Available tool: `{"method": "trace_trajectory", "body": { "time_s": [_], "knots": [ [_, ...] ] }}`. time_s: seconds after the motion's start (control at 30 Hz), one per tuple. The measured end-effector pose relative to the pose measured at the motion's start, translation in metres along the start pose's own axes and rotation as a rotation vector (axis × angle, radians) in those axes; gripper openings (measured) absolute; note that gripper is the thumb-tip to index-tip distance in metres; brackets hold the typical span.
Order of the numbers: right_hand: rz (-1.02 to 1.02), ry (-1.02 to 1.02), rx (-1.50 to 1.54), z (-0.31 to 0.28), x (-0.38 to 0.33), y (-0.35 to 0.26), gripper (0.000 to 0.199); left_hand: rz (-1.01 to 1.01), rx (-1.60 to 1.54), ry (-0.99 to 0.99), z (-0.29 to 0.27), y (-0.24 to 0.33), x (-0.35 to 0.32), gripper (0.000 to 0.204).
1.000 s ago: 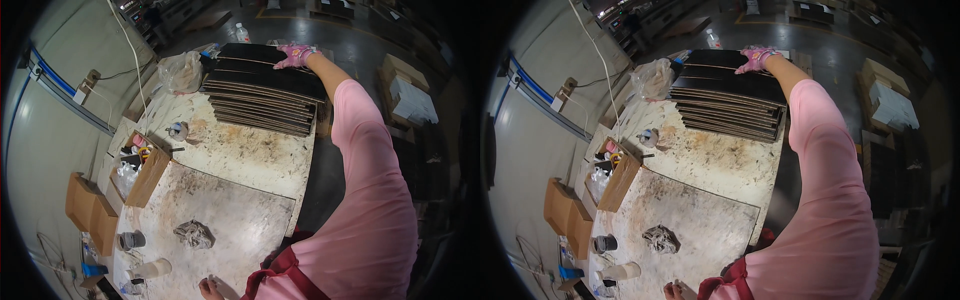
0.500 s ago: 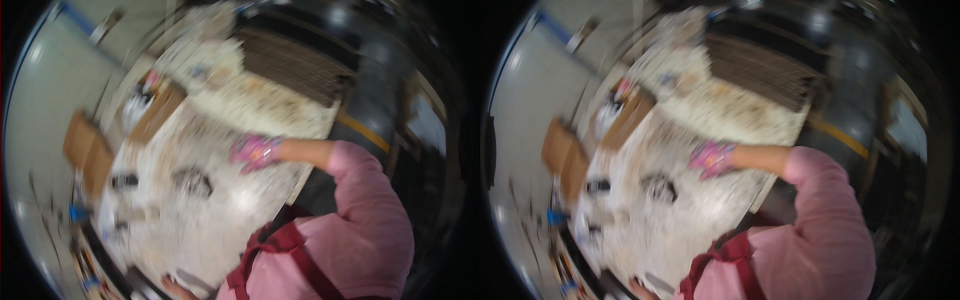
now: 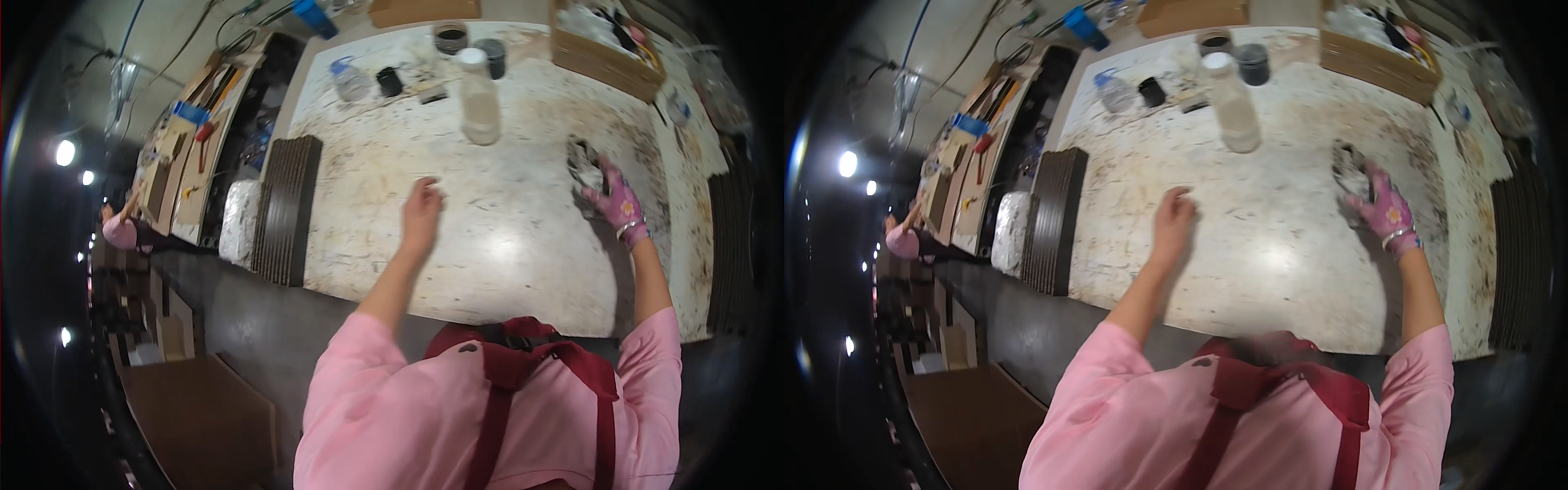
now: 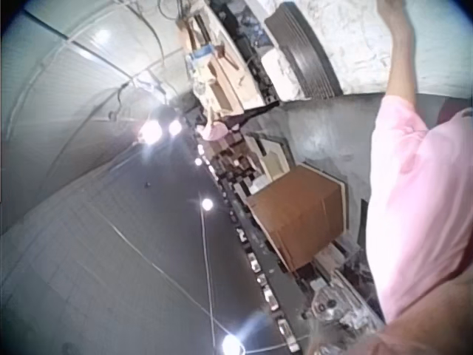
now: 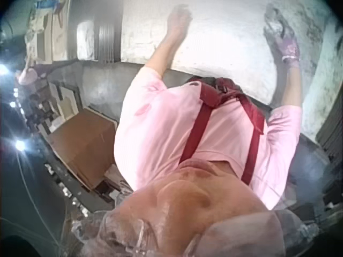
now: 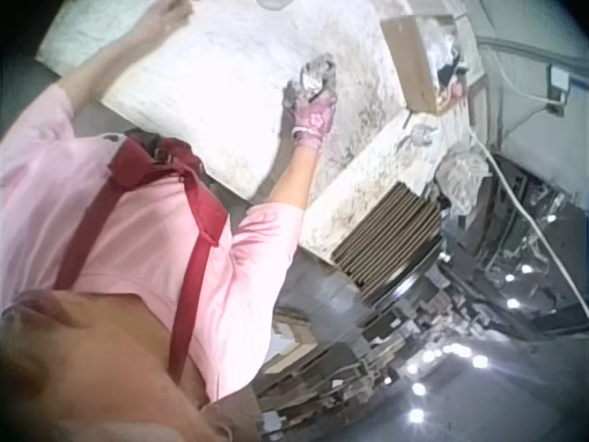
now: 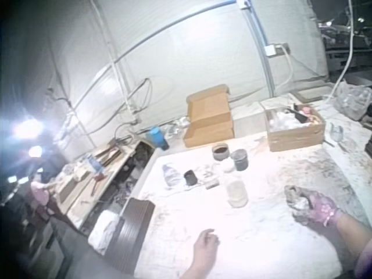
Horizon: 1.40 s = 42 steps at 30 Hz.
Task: The person applies a liquid from a bottle onto a cloth and wipes the surface and edges of several long, dark wooden panels one by one.
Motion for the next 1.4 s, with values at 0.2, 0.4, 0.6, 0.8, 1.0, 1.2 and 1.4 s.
{"method": "trace_trajectory", "body": {
  "time_s": [0.2,0.4,0.6,0.8,1.0,1.2,1.4],
  "knots": [
    [-0.022,0.012,0.180,0.020,-0.001,-0.018,0.035,0.244,-0.089,-0.074,0.012,0.034,0.070,0.036],
    [-0.036,-0.114,0.341,0.006,-0.023,-0.113,0.036,0.463,0.053,0.029,0.020,0.027,0.145,0.077],
    [0.277,0.117,0.542,-0.045,-0.027,-0.139,0.037,0.359,0.028,-0.207,0.013,0.037,0.165,0.082],
    [0.446,0.446,1.035,-0.080,-0.049,-0.116,0.031,0.358,0.189,-0.330,0.024,0.057,0.117,0.074],
    [0.192,-0.061,0.869,-0.055,-0.045,-0.170,0.029,0.652,0.096,-0.554,0.102,0.053,0.011,0.038],
    [-0.146,-0.533,0.650,-0.019,-0.106,-0.189,0.048,0.317,0.081,-0.572,0.099,0.051,0.049,0.019],
    [0.434,0.263,0.725,-0.035,-0.095,-0.126,0.056,0.780,0.266,-0.509,0.122,0.086,0.023,0.033]
  ]
}}
Point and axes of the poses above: each hand's wrist, its own x-axis towards the middle knuckle, its own z-axis out of the palm, y = z × x, the point moved 5 cm from there along x, towards the middle knuckle, and after that the axes turned 4 degrees about -z, right-handed, at the moved point
